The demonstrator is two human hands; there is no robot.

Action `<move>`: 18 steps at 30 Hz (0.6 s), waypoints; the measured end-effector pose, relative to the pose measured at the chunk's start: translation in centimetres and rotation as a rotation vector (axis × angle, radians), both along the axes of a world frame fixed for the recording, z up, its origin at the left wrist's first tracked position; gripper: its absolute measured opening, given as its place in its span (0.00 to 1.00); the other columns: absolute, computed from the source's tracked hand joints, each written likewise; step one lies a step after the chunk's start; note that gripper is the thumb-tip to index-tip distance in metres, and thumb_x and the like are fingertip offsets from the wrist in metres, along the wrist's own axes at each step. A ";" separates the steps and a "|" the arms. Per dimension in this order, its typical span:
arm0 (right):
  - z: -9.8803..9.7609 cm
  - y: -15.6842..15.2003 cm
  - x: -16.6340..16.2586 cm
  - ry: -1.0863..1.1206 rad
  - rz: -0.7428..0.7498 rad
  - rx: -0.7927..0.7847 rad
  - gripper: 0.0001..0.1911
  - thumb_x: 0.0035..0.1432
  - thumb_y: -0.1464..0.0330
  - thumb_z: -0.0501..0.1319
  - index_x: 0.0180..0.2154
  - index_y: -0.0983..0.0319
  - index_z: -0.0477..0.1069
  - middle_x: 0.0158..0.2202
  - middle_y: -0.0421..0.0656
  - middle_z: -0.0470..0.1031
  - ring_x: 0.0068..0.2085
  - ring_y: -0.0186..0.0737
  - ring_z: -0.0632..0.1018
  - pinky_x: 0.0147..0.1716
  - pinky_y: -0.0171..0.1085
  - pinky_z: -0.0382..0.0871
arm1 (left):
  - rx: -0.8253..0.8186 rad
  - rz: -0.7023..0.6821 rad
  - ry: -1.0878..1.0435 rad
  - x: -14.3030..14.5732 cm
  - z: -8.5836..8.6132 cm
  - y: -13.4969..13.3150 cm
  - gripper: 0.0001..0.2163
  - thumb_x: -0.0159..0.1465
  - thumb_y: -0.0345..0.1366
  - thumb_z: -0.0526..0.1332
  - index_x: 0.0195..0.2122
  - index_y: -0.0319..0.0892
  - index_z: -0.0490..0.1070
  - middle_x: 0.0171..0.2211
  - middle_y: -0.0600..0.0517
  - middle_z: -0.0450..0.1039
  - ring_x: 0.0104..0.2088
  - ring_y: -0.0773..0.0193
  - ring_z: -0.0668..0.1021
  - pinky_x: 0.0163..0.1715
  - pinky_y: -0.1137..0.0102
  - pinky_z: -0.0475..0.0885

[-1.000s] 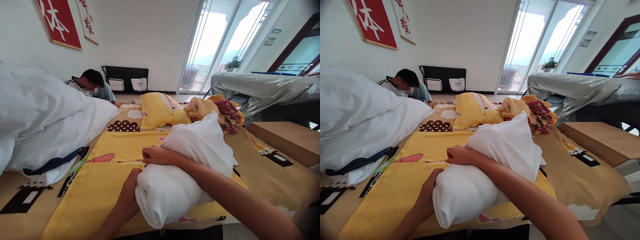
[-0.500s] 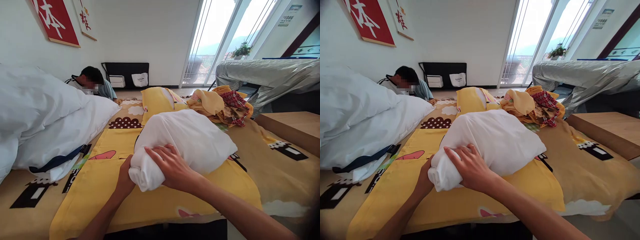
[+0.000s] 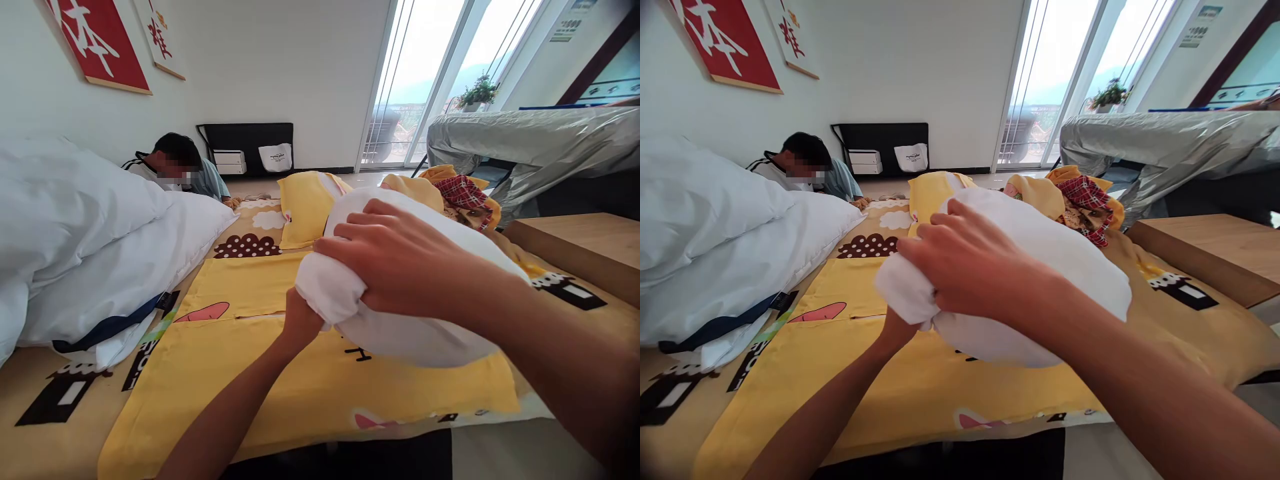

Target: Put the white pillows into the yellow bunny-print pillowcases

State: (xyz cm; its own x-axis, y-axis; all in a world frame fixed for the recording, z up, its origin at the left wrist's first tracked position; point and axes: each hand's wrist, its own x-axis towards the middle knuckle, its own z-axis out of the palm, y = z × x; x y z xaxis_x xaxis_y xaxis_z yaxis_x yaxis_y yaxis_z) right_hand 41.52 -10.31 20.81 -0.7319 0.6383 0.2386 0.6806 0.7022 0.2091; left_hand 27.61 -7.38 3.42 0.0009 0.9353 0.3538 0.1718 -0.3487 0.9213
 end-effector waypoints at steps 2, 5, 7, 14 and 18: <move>-1.7 1.8 0.1 -0.073 -0.069 -0.093 0.13 0.43 0.73 0.62 0.36 0.59 0.70 0.27 0.44 0.72 0.34 0.47 0.73 0.38 0.44 0.57 | -0.101 -0.116 0.105 0.0 -1.4 0.5 0.10 0.49 0.40 0.67 0.28 0.42 0.72 0.28 0.49 0.76 0.38 0.50 0.76 0.31 0.65 0.71; -6.3 4.9 0.0 -0.109 -0.114 -0.276 0.14 0.44 0.70 0.62 0.37 0.59 0.69 0.30 0.44 0.75 0.33 0.46 0.74 0.34 0.40 0.57 | -0.253 -0.248 0.330 -2.6 -3.6 1.3 0.18 0.47 0.43 0.69 0.37 0.40 0.71 0.36 0.48 0.77 0.38 0.51 0.77 0.33 0.65 0.71; -9.2 6.8 -0.3 -0.095 -0.122 -0.369 0.15 0.45 0.66 0.61 0.39 0.58 0.69 0.34 0.44 0.77 0.35 0.46 0.76 0.32 0.38 0.57 | -0.299 -0.321 0.448 -5.5 -4.7 1.5 0.24 0.47 0.46 0.70 0.43 0.42 0.69 0.42 0.47 0.76 0.41 0.52 0.77 0.38 0.64 0.71; -11.5 9.9 -1.6 -0.066 -0.164 -0.371 0.17 0.41 0.65 0.60 0.39 0.56 0.70 0.37 0.43 0.78 0.39 0.47 0.76 0.30 0.36 0.56 | -0.062 -0.244 0.983 -11.3 -5.7 -0.5 0.12 0.63 0.41 0.56 0.45 0.43 0.67 0.47 0.43 0.71 0.50 0.50 0.71 0.51 0.55 0.63; -10.9 10.8 -1.2 0.017 -0.343 -0.282 0.18 0.43 0.66 0.60 0.40 0.57 0.70 0.38 0.44 0.77 0.40 0.47 0.75 0.31 0.36 0.56 | -0.044 -0.266 0.988 -10.8 -5.3 0.1 0.12 0.66 0.40 0.49 0.30 0.42 0.66 0.33 0.47 0.73 0.36 0.58 0.73 0.42 0.64 0.66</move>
